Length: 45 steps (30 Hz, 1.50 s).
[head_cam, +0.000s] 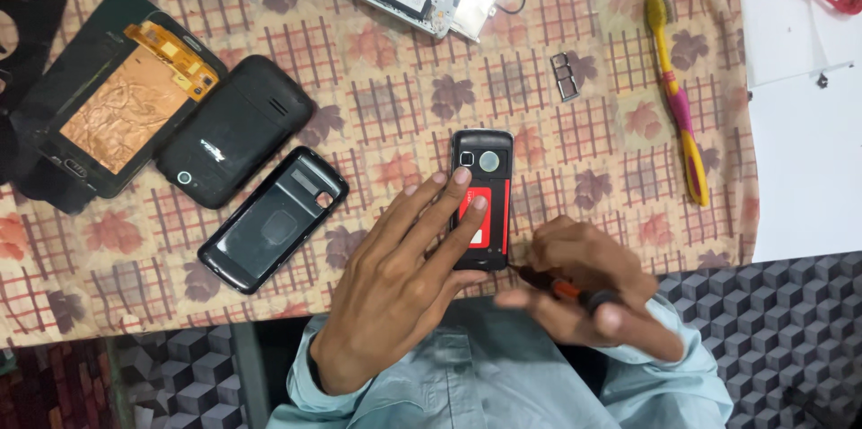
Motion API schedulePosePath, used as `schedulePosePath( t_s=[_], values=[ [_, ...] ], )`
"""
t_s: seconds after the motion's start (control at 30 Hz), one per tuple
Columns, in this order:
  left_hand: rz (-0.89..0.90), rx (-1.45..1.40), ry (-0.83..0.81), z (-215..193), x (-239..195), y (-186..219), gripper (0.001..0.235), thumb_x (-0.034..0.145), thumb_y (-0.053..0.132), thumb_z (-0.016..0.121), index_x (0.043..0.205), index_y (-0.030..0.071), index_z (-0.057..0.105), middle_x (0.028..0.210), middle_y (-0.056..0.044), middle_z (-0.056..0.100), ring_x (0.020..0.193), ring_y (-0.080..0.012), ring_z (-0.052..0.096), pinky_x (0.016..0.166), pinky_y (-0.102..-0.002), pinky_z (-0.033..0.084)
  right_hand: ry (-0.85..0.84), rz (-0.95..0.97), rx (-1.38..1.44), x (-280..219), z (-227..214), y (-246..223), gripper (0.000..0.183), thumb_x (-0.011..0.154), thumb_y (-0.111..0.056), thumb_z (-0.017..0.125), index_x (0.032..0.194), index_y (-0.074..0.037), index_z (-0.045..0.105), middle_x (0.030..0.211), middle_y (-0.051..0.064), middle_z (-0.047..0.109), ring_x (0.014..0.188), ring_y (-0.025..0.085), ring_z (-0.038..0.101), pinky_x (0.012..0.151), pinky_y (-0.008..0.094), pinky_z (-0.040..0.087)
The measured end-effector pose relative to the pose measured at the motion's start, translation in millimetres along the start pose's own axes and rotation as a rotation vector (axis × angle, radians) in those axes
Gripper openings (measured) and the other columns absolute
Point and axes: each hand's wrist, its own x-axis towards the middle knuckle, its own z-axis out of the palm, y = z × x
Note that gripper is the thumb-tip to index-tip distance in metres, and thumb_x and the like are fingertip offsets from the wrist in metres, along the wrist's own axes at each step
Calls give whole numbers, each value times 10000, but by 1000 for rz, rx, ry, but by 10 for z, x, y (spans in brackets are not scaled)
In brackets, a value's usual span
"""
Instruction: The person uses a screwdriver to remove screws from a small black mobile phone, then cleans the back cover with a toothbrush. They reassemble the phone by snapping the back cover on and test the buttons. The person then opens another phone's back cover and uses the screwdriver on its internal components.
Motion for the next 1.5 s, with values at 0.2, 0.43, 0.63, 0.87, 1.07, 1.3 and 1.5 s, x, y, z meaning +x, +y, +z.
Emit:
schedulePosePath(
  t_s=[0.2, 0.43, 0.63, 0.87, 1.07, 1.3, 1.5],
  values=[
    [-11, 9, -12, 34, -31, -21, 640, 841, 232, 768, 1410, 0, 588, 1552, -230, 475, 1368, -398, 515, 1119, -505, 452, -165, -29, -180, 227, -78, -336, 258, 798, 14, 851, 1014, -8, 711, 1114, 183, 779, 926, 260, 836, 743, 337, 714],
    [-8, -17, 13, 51, -43, -33, 661, 862, 300, 781, 1421, 13, 577, 1544, -231, 473, 1369, -403, 506, 1120, -509, 445, 92, -213, -21, 559, 328, -389, 523, 759, -63, 887, 1137, -124, 532, 941, 92, 690, 812, 220, 745, 640, 355, 640],
    [22, -19, 21, 31, -42, -36, 705, 844, 316, 784, 1438, 14, 554, 1543, -243, 457, 1386, -415, 487, 1141, -512, 415, 93, -333, -290, 522, 68, -416, 722, 835, 2, 779, 1355, -239, 339, 915, 180, 661, 779, 259, 746, 663, 407, 683],
    [28, -28, 37, 23, -67, -49, 695, 863, 278, 780, 1450, -4, 539, 1536, -241, 459, 1402, -412, 473, 1150, -497, 410, 82, -330, -76, 588, 20, -471, 693, 861, -34, 751, 1351, -269, 321, 958, 253, 646, 807, 337, 746, 686, 484, 690],
    [35, -24, 34, 16, -80, -71, 684, 848, 232, 766, 1442, -23, 543, 1535, -245, 471, 1406, -403, 479, 1150, -483, 420, 100, -241, -43, 458, 330, -400, 660, 892, 7, 699, 1326, -220, 258, 916, 272, 707, 761, 333, 797, 679, 419, 672],
    [36, -75, 67, 32, -72, -87, 602, 909, 237, 734, 1415, -47, 571, 1522, -253, 488, 1400, -399, 480, 1156, -495, 418, 2, -296, -13, 410, 333, -221, 693, 885, 36, 708, 1336, -195, 236, 911, 304, 709, 770, 341, 808, 678, 417, 682],
    [36, -76, 51, 3, -74, -96, 618, 916, 200, 721, 1449, -53, 540, 1556, -246, 463, 1407, -399, 475, 1160, -488, 420, 11, -244, -59, 429, 435, -281, 671, 913, 16, 702, 1336, -269, 266, 989, 309, 719, 785, 344, 808, 662, 377, 728]
  ],
)
